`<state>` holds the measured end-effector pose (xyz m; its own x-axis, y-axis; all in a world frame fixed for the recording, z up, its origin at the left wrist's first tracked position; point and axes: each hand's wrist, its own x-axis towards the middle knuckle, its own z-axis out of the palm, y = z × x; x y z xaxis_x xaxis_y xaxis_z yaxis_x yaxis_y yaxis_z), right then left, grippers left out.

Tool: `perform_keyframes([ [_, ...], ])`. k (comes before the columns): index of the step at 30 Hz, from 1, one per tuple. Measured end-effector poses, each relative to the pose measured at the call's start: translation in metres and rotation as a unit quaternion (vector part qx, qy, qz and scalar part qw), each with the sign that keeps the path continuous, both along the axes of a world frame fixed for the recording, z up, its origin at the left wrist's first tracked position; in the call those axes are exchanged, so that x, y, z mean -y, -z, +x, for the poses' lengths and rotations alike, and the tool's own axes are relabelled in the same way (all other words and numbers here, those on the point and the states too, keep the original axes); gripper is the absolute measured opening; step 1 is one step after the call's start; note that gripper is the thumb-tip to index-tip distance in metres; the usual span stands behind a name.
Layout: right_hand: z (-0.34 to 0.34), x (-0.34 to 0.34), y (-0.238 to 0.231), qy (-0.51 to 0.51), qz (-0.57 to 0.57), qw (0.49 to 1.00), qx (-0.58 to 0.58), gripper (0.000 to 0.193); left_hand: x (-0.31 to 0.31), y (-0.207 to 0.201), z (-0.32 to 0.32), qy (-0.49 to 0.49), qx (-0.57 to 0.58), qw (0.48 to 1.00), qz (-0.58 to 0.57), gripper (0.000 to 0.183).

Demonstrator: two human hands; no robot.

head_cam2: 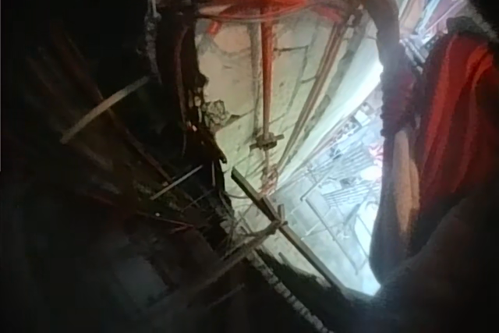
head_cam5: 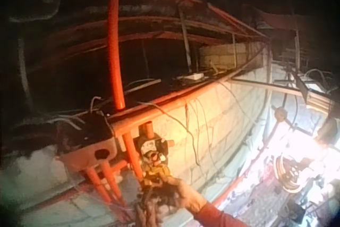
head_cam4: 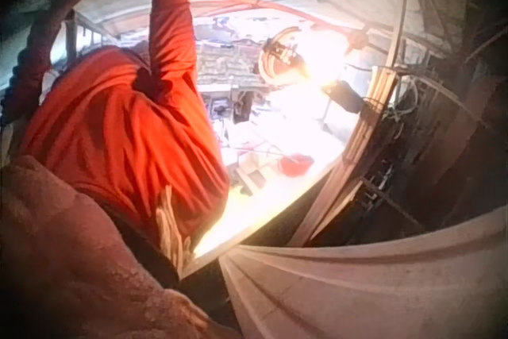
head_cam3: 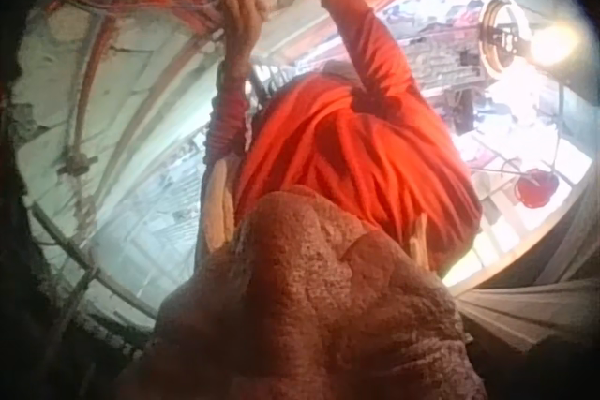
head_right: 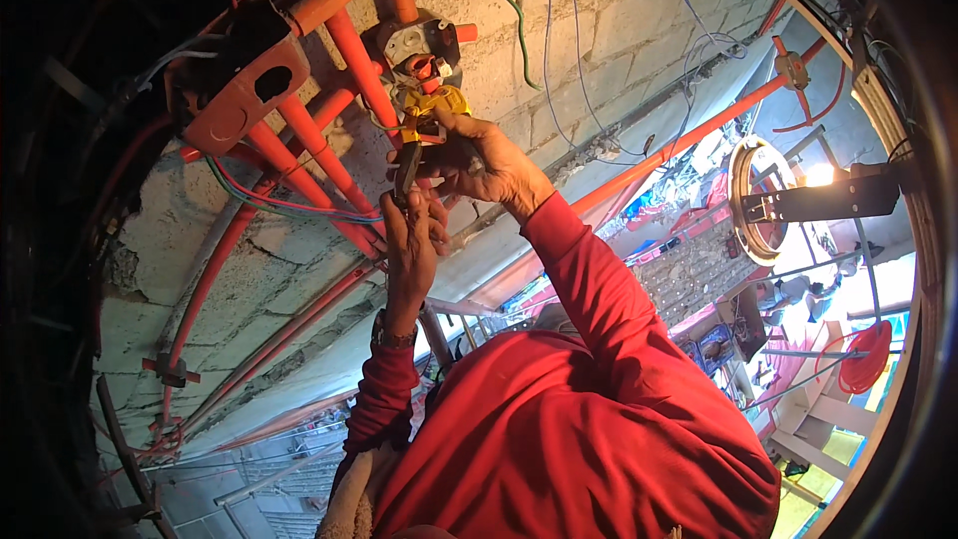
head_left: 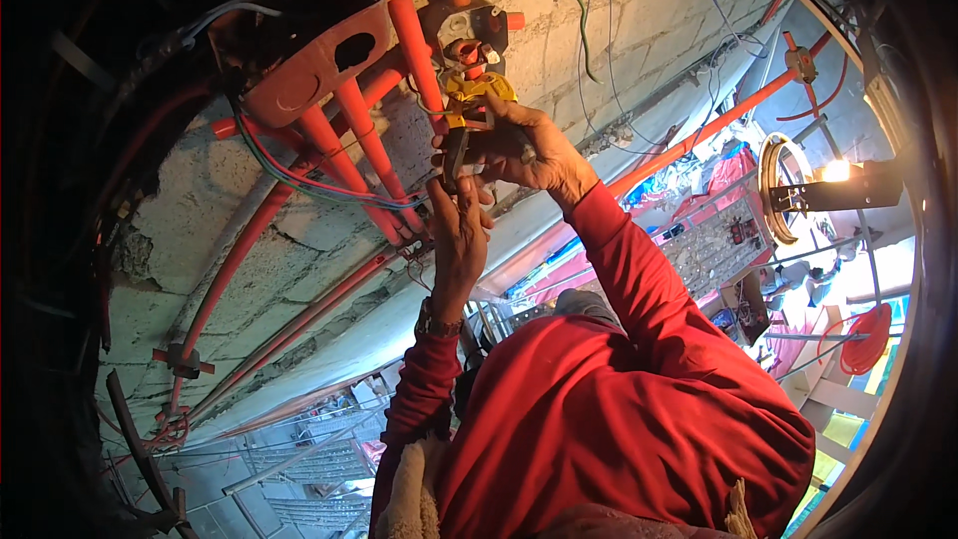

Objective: The person uses a yellow crimping tool to secure wires within a junction box on the ceiling and then manipulates the red electrical conduit pipes and wires by hand.

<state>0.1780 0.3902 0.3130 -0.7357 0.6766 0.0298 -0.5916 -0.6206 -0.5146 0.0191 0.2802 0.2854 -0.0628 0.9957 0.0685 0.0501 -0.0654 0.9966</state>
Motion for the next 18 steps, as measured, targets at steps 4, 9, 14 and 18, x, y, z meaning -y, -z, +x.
perform_keyframes([
  [4, -0.01, -0.007, 0.017, 0.056, -0.033, 0.997, 0.028, 0.048, -0.003, -0.008, 0.002, 0.021, -0.143, 0.988, 0.056, 0.03],
  [9, -0.009, -0.016, 0.042, 0.033, -0.038, 0.999, -0.004, 0.043, 0.0, 0.008, 0.006, 0.094, -0.173, 0.973, 0.116, 0.029],
  [14, -0.001, 0.006, 0.001, 0.038, -0.021, 0.999, 0.02, 0.044, 0.008, 0.002, -0.004, 0.044, -0.043, 0.998, 0.009, 0.033],
  [18, -0.008, -0.009, 0.035, 0.053, -0.045, 0.997, -0.02, 0.047, 0.005, 0.012, -0.013, 0.04, -0.04, 0.998, 0.012, 0.043],
])
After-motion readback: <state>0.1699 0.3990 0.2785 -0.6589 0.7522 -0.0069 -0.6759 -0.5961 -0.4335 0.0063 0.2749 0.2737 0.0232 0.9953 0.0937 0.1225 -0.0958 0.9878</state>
